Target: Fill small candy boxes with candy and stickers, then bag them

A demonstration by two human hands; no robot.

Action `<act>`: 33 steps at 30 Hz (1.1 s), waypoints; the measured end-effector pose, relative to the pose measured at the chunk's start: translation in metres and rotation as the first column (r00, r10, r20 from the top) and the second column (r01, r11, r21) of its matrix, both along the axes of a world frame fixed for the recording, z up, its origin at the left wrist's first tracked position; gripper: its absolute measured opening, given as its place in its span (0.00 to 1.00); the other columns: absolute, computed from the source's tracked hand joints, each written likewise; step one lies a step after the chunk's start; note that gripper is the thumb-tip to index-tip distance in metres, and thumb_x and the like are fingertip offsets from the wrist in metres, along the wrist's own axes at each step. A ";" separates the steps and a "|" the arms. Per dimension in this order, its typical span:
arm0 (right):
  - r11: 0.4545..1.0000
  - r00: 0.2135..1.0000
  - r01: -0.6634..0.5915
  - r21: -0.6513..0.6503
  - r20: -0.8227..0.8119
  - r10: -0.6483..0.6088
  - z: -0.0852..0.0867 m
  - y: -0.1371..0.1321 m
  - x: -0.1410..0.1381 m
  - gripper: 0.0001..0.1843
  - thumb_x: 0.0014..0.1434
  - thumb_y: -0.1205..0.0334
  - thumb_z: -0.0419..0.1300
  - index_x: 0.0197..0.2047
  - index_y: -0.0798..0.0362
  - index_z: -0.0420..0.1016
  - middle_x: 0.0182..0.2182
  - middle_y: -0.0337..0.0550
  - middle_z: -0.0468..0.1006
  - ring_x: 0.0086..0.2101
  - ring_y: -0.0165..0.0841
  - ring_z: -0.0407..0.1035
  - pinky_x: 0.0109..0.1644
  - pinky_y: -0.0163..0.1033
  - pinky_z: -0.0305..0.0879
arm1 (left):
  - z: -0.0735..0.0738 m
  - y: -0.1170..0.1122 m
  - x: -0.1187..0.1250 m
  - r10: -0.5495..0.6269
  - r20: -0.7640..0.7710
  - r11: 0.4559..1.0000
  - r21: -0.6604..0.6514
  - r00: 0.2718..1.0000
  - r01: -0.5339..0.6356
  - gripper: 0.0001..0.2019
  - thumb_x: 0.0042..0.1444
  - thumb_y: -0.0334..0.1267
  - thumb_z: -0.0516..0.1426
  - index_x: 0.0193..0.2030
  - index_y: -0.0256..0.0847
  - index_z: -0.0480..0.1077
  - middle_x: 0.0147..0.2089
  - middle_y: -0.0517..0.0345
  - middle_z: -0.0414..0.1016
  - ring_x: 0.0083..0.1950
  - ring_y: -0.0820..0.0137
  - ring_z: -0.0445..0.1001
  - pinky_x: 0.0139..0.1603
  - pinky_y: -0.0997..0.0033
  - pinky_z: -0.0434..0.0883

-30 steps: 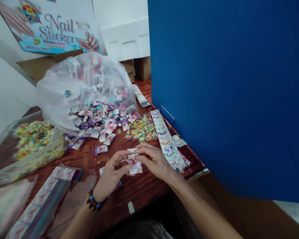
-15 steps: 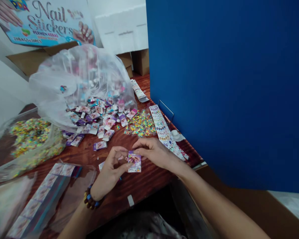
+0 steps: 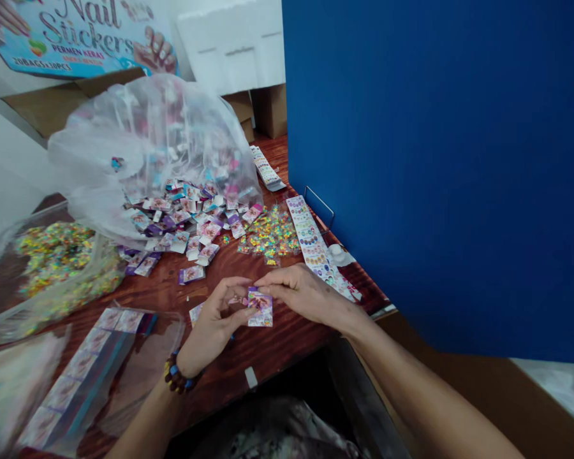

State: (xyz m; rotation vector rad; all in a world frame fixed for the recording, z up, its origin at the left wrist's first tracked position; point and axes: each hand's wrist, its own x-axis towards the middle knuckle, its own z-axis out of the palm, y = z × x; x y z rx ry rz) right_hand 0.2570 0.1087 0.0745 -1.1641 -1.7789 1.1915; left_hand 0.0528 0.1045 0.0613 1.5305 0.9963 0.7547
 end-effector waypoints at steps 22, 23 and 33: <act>0.997 0.999 0.025 0.069 -0.026 -0.023 -0.024 -0.016 0.002 0.06 0.58 0.62 0.61 0.37 0.51 0.79 0.37 0.43 0.79 0.39 0.34 0.73 0.44 0.38 0.68 | -0.009 0.006 -0.007 -0.133 -0.001 0.979 -0.155 0.991 0.132 0.13 0.53 0.37 0.61 0.45 0.39 0.70 0.37 0.59 0.71 0.32 0.76 0.67 0.33 0.77 0.66; 0.998 1.000 0.003 0.062 -0.004 -0.003 -0.024 -0.015 0.001 0.08 0.57 0.62 0.61 0.40 0.51 0.78 0.40 0.44 0.78 0.41 0.35 0.73 0.47 0.39 0.68 | -0.007 0.008 -0.010 -0.126 -0.006 0.979 -0.163 0.992 0.124 0.14 0.52 0.37 0.61 0.46 0.40 0.70 0.37 0.59 0.71 0.33 0.75 0.68 0.34 0.76 0.67; 0.942 0.899 -0.239 0.238 0.422 0.122 -0.023 0.026 -0.034 0.21 0.57 0.60 0.62 0.54 0.48 0.68 0.50 0.44 0.73 0.48 0.39 0.69 0.48 0.42 0.64 | 0.005 0.038 -0.049 0.101 -0.054 0.981 -0.161 0.993 -0.109 0.27 0.50 0.42 0.61 0.56 0.42 0.58 0.43 0.54 0.73 0.36 0.70 0.75 0.33 0.71 0.73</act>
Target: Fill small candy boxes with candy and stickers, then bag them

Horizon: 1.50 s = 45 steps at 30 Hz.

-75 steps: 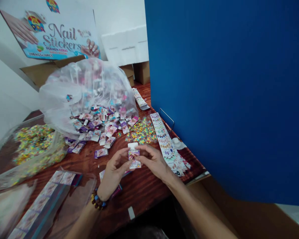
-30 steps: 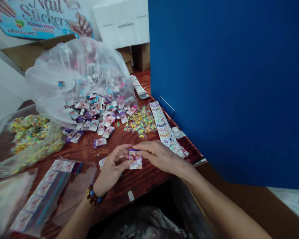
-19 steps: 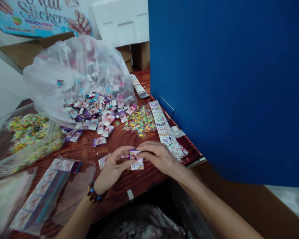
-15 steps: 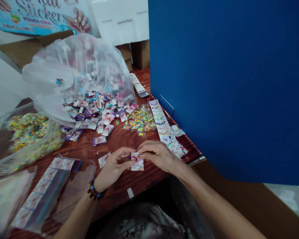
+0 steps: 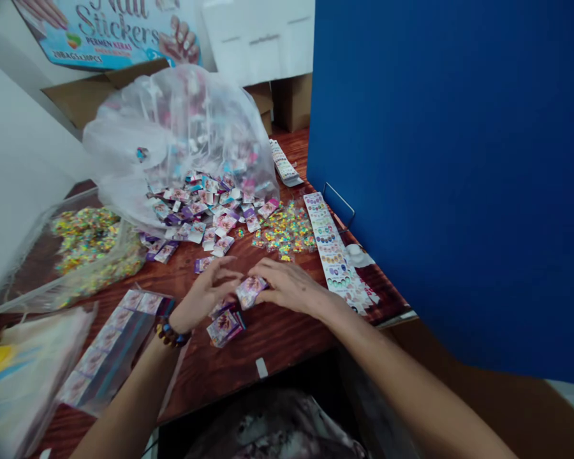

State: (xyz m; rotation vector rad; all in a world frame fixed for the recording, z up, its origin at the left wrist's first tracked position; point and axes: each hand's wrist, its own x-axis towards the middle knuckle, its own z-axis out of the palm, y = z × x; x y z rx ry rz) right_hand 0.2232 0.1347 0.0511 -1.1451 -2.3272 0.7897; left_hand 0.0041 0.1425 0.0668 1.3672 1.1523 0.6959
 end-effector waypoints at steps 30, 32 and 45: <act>0.992 0.978 0.096 0.077 0.177 -0.108 -0.068 0.003 -0.017 0.21 0.54 0.60 0.58 0.51 0.54 0.68 0.46 0.52 0.76 0.46 0.44 0.71 0.50 0.48 0.67 | -0.056 -0.144 -0.175 0.535 -0.833 0.830 0.549 0.139 0.100 0.28 0.56 0.40 0.55 0.63 0.39 0.59 0.62 0.41 0.62 0.65 0.46 0.53 0.59 0.43 0.56; 0.971 0.965 0.223 0.088 0.118 -0.233 -0.052 -0.004 -0.027 0.22 0.53 0.57 0.59 0.51 0.53 0.67 0.45 0.52 0.76 0.44 0.44 0.72 0.48 0.48 0.68 | -0.055 -0.144 -0.176 0.517 -0.850 0.845 0.525 0.100 0.098 0.28 0.56 0.38 0.55 0.64 0.38 0.58 0.59 0.42 0.64 0.63 0.48 0.55 0.58 0.45 0.57; 0.996 0.978 0.083 -0.035 0.195 -0.074 -0.051 -0.055 -0.246 0.19 0.53 0.63 0.60 0.50 0.53 0.66 0.44 0.51 0.76 0.46 0.45 0.70 0.48 0.48 0.64 | -0.038 -0.132 -0.193 0.606 -0.772 0.769 0.630 0.189 0.108 0.13 0.59 0.30 0.50 0.49 0.38 0.69 0.39 0.50 0.71 0.40 0.60 0.67 0.42 0.58 0.64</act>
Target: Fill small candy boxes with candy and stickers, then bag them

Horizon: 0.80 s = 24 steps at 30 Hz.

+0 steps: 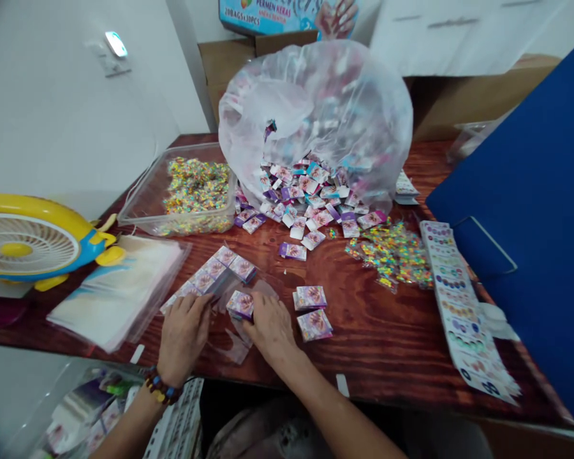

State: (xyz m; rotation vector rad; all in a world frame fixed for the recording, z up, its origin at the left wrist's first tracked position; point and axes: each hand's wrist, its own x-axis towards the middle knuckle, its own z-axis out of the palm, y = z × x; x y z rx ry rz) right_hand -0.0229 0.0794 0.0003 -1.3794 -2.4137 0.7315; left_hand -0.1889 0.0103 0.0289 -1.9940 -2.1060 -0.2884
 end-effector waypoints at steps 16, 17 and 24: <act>0.960 0.970 0.243 0.142 -0.038 -0.240 -0.029 0.009 -0.032 0.20 0.57 0.59 0.61 0.51 0.56 0.62 0.46 0.56 0.75 0.47 0.46 0.69 0.51 0.52 0.60 | -0.005 -0.003 -0.004 -0.097 0.325 0.989 0.137 0.941 0.055 0.10 0.61 0.28 0.49 0.47 0.40 0.67 0.38 0.53 0.71 0.41 0.64 0.68 0.44 0.60 0.64; 0.959 0.968 0.251 0.135 -0.030 -0.249 -0.028 0.011 -0.036 0.20 0.57 0.58 0.61 0.50 0.56 0.62 0.45 0.56 0.76 0.46 0.47 0.70 0.50 0.52 0.60 | -0.005 -0.003 -0.004 -0.101 0.330 0.989 0.132 0.938 0.060 0.10 0.61 0.28 0.49 0.47 0.40 0.67 0.38 0.53 0.71 0.41 0.64 0.68 0.44 0.60 0.64; 0.986 0.981 0.161 0.053 -0.116 -0.154 0.009 0.009 -0.002 0.20 0.58 0.57 0.59 0.53 0.53 0.65 0.45 0.50 0.76 0.45 0.40 0.72 0.48 0.45 0.66 | -0.008 -0.005 -0.007 -0.150 0.360 0.986 0.127 0.921 0.112 0.09 0.62 0.31 0.49 0.47 0.40 0.67 0.39 0.53 0.71 0.42 0.64 0.68 0.45 0.60 0.64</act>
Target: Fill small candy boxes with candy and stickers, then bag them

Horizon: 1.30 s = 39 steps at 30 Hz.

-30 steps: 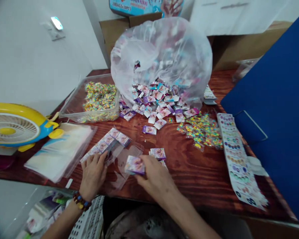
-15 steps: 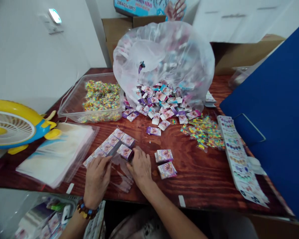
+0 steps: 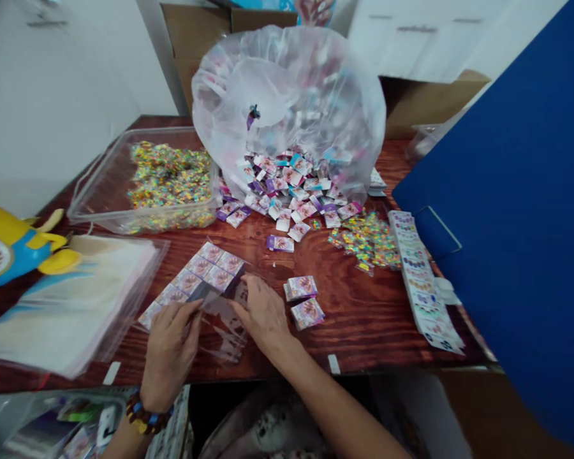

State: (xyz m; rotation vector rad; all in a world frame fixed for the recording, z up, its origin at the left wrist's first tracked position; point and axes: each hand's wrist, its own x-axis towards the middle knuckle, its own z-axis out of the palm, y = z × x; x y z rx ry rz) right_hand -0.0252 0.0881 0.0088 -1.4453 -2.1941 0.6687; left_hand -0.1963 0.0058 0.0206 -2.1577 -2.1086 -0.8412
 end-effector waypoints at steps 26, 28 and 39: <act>0.925 0.925 0.316 -0.210 -0.147 -0.349 -0.010 -0.060 0.133 0.19 0.58 0.50 0.58 0.48 0.52 0.69 0.42 0.48 0.78 0.42 0.41 0.74 0.46 0.44 0.71 | 0.001 0.002 -0.005 -0.077 0.053 0.997 0.019 0.996 0.076 0.09 0.63 0.36 0.49 0.46 0.40 0.68 0.38 0.54 0.73 0.41 0.64 0.71 0.47 0.61 0.63; 0.958 0.963 0.253 -0.132 -0.064 -0.263 -0.011 -0.055 0.128 0.25 0.55 0.51 0.61 0.54 0.52 0.66 0.50 0.50 0.75 0.49 0.43 0.71 0.53 0.47 0.68 | 0.001 0.002 -0.004 -0.076 0.049 0.997 0.019 0.996 0.075 0.09 0.63 0.35 0.50 0.46 0.40 0.68 0.38 0.54 0.73 0.41 0.64 0.71 0.47 0.61 0.63; 0.981 0.963 0.191 0.018 0.188 -0.191 -0.028 -0.063 0.111 0.29 0.56 0.54 0.60 0.58 0.56 0.61 0.50 0.54 0.75 0.48 0.45 0.71 0.51 0.50 0.69 | 0.002 0.000 -0.005 -0.076 0.021 0.997 0.023 0.997 0.076 0.08 0.62 0.33 0.51 0.45 0.39 0.68 0.38 0.54 0.73 0.41 0.64 0.71 0.47 0.61 0.63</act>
